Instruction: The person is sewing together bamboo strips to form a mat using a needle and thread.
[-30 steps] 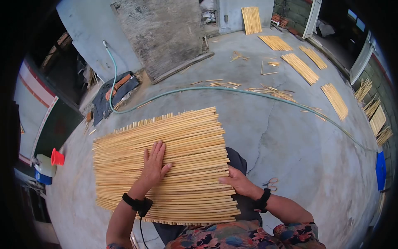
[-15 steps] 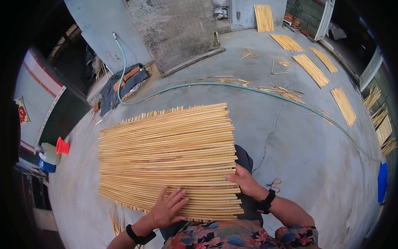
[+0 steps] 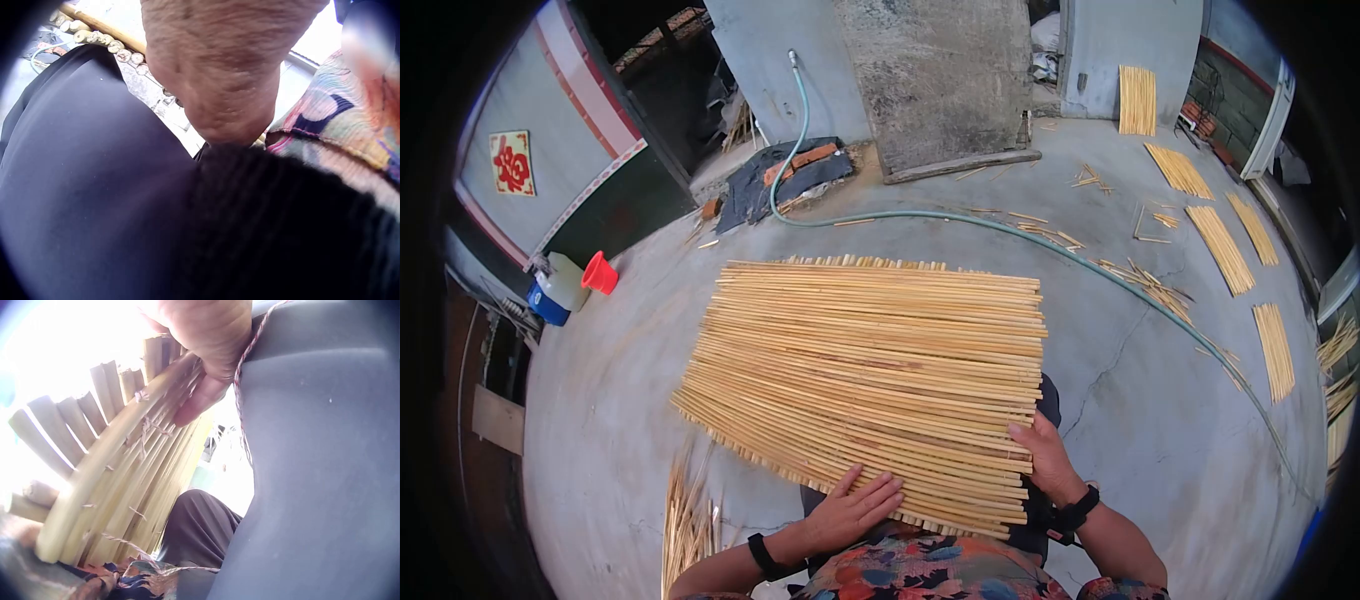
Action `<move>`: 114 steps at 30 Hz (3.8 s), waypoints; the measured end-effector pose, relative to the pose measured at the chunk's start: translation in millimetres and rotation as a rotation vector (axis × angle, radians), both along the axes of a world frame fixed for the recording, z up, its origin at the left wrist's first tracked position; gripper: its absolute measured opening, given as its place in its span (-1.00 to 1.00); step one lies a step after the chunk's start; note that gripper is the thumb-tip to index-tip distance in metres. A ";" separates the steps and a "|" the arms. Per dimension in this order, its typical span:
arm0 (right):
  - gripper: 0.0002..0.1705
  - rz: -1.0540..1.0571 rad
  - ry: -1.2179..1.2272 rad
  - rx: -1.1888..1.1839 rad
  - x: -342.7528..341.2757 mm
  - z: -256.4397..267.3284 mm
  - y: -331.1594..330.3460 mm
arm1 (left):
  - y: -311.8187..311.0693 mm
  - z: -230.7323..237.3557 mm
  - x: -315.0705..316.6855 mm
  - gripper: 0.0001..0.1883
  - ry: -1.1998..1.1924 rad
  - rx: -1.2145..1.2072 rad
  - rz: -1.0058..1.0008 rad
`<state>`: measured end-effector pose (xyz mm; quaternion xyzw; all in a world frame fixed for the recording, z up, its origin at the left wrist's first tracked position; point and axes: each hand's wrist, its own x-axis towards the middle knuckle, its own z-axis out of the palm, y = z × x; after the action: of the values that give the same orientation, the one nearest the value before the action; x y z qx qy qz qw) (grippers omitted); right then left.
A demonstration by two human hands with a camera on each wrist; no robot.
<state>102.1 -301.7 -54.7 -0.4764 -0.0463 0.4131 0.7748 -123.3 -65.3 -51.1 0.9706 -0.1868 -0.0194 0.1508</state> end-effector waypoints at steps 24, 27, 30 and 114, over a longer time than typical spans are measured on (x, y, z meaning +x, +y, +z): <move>-0.49 -0.031 -0.032 -0.001 4.9 -5.9 2.0 | -8.8 -9.8 16.4 -0.43 -0.266 -0.064 -0.055; -0.48 -0.039 -0.050 0.001 3.0 -4.7 3.1 | -10.2 -13.6 17.3 -0.43 -0.264 -0.075 -0.055; -0.48 -0.036 -0.052 0.009 2.4 -5.6 2.9 | -11.0 -13.9 16.4 -0.43 -0.270 -0.038 -0.056; -0.75 -0.209 -0.643 -0.822 6.6 -12.1 -97.5 | 111.5 92.2 186.5 -0.75 -0.223 -0.871 0.408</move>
<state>108.7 -399.2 -66.8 -0.8454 -0.0679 0.1510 0.5078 63.3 46.3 41.1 0.8304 0.0013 0.1942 0.5223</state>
